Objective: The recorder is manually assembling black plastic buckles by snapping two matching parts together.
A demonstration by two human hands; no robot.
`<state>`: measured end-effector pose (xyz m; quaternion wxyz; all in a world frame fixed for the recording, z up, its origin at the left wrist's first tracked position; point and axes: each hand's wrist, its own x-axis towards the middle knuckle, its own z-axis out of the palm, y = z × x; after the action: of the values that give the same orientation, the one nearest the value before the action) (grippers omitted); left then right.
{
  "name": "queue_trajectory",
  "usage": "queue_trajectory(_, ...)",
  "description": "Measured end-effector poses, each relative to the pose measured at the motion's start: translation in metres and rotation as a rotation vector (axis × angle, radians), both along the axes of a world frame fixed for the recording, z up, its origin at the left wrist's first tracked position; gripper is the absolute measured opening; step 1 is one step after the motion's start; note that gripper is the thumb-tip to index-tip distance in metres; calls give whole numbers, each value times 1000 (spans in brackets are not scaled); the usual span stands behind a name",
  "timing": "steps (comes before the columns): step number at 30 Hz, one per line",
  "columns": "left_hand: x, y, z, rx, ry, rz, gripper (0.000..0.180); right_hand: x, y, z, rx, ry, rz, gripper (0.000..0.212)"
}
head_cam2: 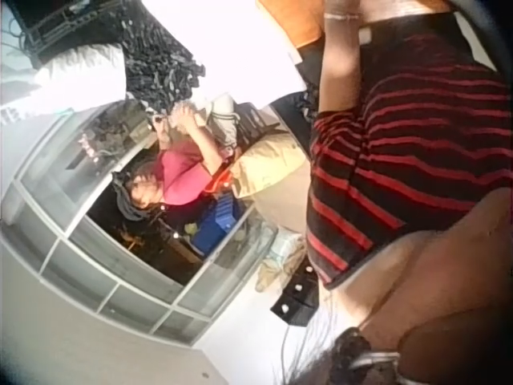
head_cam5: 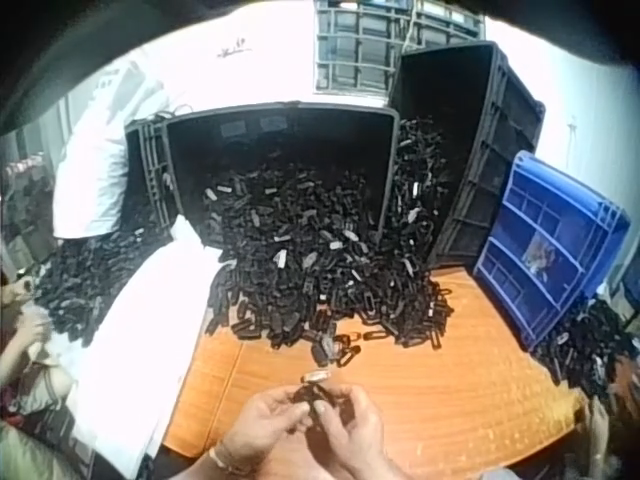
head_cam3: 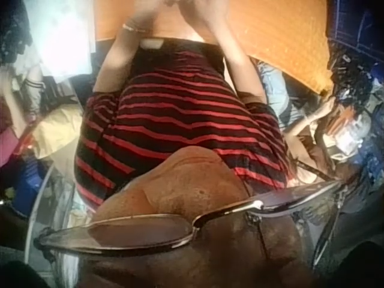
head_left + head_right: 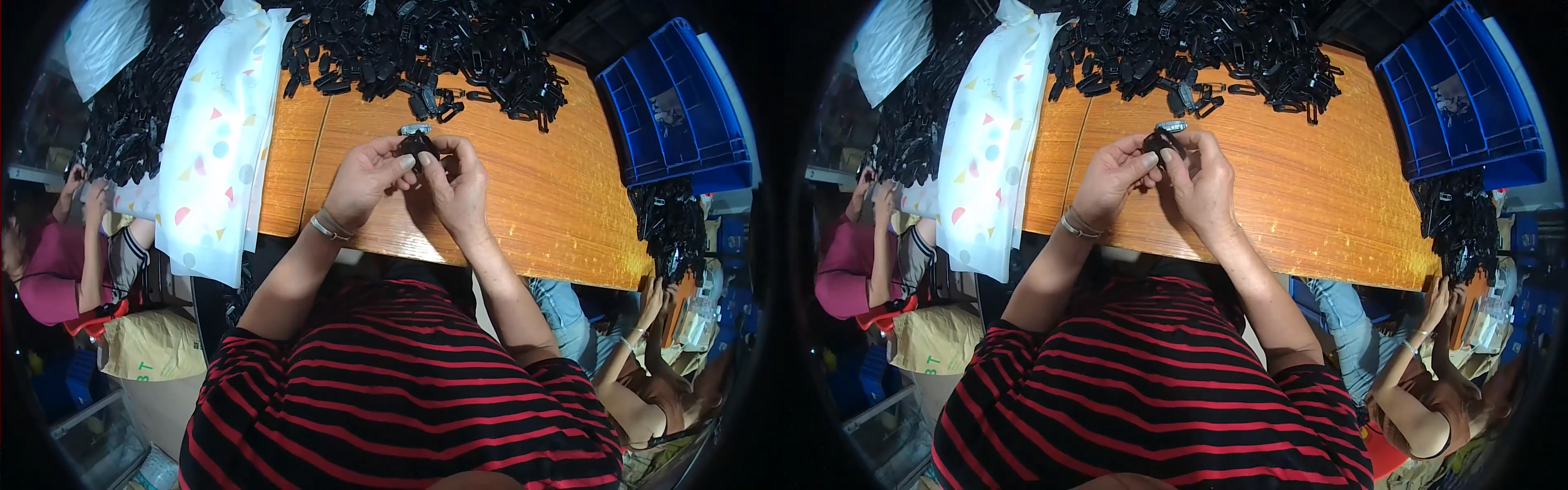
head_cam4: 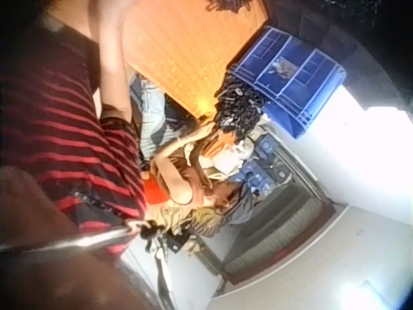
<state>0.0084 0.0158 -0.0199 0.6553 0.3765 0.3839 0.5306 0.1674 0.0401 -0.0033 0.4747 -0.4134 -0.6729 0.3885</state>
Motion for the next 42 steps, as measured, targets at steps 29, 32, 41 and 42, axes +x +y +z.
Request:
queue_trajectory(29,23,-17,-2,194,185,271,21,-7,-21,-4,300,-244,-79,36)
queue_trajectory(32,24,-16,-4,233,48,221,22,-9,-25,-15,219,-192,-47,46)
queue_trajectory(41,18,-12,-7,160,158,81,32,-6,-20,-22,116,-188,32,47)
queue_trajectory(42,18,-10,-6,124,132,61,33,0,-12,-22,110,-200,116,45)
